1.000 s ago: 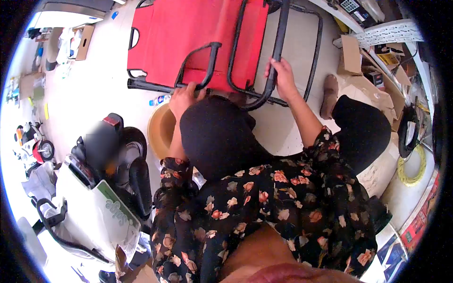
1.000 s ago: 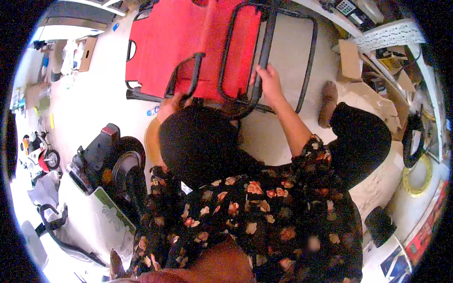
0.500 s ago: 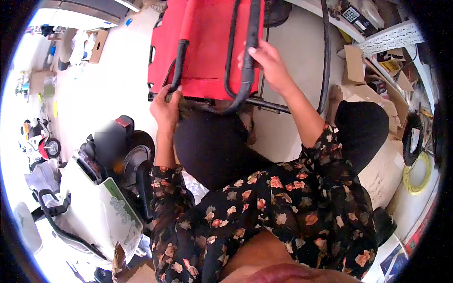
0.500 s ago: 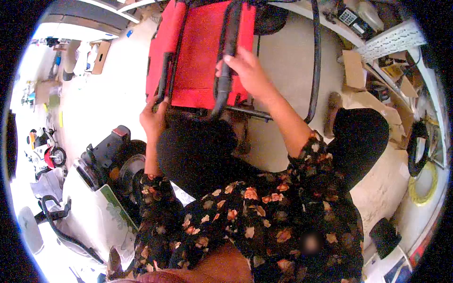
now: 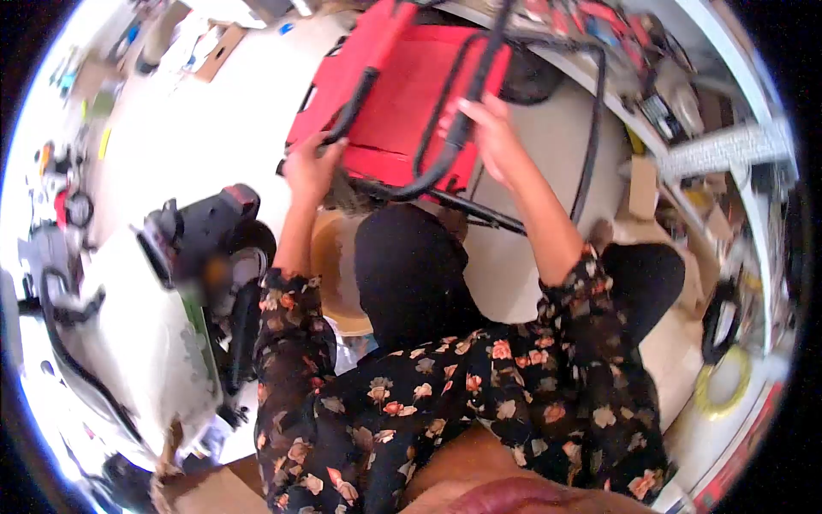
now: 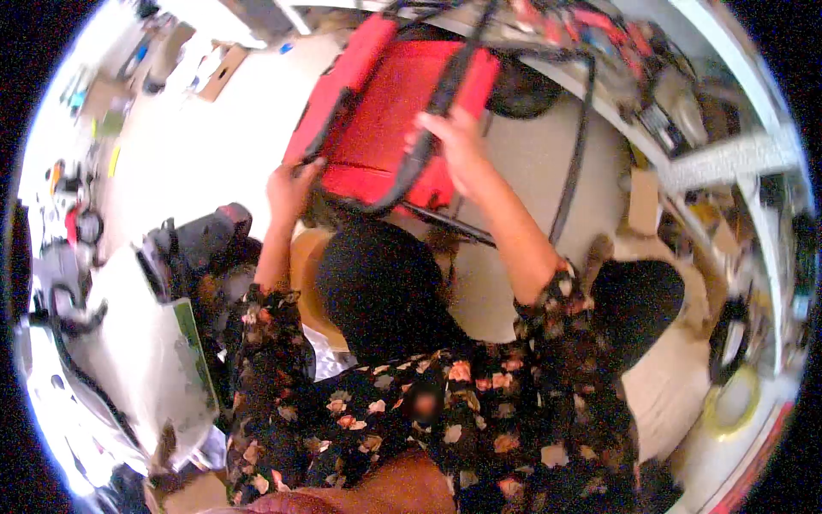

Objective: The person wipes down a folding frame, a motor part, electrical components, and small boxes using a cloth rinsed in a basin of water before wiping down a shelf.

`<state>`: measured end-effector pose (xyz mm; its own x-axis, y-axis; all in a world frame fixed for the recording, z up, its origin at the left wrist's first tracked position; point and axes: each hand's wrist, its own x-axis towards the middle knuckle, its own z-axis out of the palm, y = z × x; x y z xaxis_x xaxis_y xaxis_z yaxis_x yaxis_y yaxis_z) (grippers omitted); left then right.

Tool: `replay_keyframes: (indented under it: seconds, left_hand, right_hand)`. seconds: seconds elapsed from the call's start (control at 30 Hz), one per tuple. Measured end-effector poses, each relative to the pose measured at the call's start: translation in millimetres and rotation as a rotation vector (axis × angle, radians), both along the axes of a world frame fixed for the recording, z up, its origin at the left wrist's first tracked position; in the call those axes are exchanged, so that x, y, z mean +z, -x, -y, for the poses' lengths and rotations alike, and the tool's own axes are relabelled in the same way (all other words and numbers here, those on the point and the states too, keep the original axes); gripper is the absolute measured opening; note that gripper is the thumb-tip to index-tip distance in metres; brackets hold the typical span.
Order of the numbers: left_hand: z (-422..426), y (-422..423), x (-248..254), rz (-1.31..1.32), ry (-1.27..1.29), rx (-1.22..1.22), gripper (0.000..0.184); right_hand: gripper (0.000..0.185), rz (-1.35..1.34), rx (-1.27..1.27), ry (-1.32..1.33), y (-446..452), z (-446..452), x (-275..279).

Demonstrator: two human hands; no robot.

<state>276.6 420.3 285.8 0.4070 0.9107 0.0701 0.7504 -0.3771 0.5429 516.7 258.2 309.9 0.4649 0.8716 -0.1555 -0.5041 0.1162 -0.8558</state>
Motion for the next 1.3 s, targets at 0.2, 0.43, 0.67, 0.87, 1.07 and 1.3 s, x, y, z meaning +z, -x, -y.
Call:
replay_keyframes:
  seconds: [0.2,0.43,0.67,0.87,1.07,1.3]
  left_hand:
    - [29.2,0.7,-38.9,0.05,-0.09,-0.123,0.033]
    - [53.4,-3.4,-84.3,-0.079,-0.136,-0.285,0.03]
    - [55.6,-11.3,-112.2,-0.242,-0.076,-0.381,0.031]
    - [56.1,-12.6,-148.7,-0.298,-0.01,-0.414,0.033]
    - [58.3,-6.9,-168.3,-0.315,-0.024,-0.336,0.032]
    - [65.1,2.8,-146.1,-0.302,0.011,-0.317,0.03]
  right_hand:
    - [0.013,0.049,-0.082,0.147,0.2,28.4,-43.9]
    - [0.013,0.017,-0.116,0.3,-17.6,57.9,-116.8]
    - [0.013,0.084,-0.074,0.464,-29.4,68.4,-163.8]
    - [0.017,0.312,-0.042,0.619,-45.6,80.1,-221.7]
    - [0.054,1.838,-0.762,0.79,-85.8,147.8,-245.5]
    - [0.054,-0.088,-0.351,0.985,-93.5,243.0,-299.4]
